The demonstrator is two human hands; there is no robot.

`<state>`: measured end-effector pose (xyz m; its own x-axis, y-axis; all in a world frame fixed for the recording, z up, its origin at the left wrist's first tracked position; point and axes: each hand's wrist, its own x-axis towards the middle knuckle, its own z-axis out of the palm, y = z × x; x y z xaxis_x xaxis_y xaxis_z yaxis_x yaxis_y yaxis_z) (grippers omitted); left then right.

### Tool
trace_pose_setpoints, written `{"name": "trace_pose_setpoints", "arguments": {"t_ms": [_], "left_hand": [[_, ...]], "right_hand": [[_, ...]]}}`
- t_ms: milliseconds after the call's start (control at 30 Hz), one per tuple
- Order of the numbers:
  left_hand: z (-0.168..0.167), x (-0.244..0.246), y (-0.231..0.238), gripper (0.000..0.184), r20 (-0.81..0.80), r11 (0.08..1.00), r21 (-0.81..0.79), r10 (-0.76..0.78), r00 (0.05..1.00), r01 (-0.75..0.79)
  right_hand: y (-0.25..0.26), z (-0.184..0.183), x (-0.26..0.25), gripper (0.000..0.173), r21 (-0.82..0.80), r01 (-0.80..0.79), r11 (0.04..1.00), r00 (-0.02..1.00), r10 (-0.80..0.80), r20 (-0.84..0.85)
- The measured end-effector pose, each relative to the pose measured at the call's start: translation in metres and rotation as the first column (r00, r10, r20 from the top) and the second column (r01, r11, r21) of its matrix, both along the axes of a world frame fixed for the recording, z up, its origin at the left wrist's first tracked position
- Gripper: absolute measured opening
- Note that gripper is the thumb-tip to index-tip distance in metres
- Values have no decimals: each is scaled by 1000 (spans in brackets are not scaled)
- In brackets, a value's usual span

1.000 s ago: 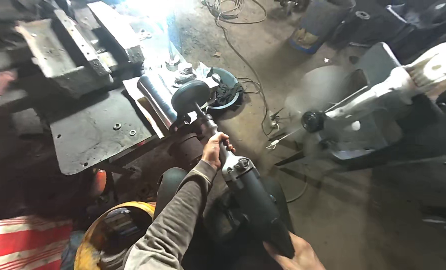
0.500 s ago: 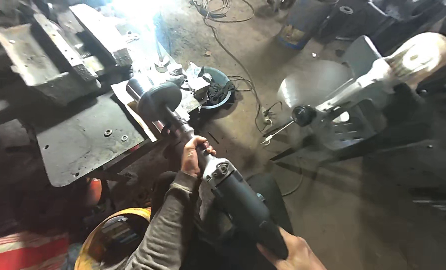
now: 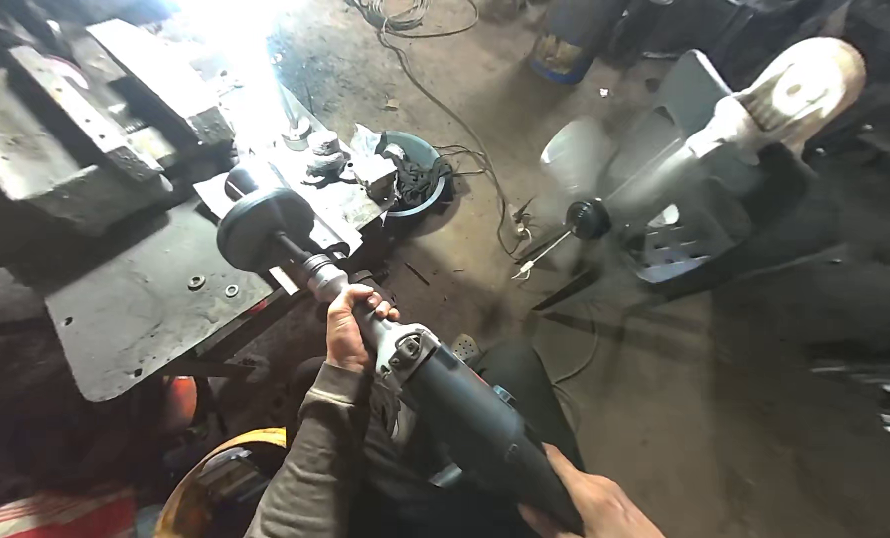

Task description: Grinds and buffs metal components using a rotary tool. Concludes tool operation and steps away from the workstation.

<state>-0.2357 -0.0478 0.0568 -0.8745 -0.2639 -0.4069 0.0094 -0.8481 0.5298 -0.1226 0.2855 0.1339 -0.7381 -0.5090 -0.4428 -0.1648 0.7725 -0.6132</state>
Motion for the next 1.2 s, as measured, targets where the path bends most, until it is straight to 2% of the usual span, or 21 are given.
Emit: {"name": "trace_pose_setpoints", "arguments": {"t_ms": [133, 333, 600, 733, 967, 1200], "left_hand": [[5, -14, 5, 26, 15, 997, -1, -78, 997, 78], [5, -43, 21, 20, 70, 983, -13, -179, 981, 181], [-14, -68, 36, 11, 192, 979, -32, -193, 962, 203], [-13, -67, 34, 12, 185, 979, -22, -194, 963, 202], [4, -41, 21, 18, 73, 983, -36, -176, 982, 179], [7, -14, 3, 24, 44, 995, -40, -95, 995, 97]], "right_hand": [[-4, 0, 1, 64, 5, 78, 997, 996, -78, -52], [2, -1, -8, 61, 11, 177, 984, 983, -177, -38], [5, -19, -18, 54, -13, 279, 960, 960, -279, 17], [4, -18, -18, 54, -2, 269, 963, 963, -269, 2], [2, -9, -6, 53, -22, 220, 975, 975, -221, -26], [-7, -3, 5, 54, 9, 143, 990, 989, -143, -32]]}}
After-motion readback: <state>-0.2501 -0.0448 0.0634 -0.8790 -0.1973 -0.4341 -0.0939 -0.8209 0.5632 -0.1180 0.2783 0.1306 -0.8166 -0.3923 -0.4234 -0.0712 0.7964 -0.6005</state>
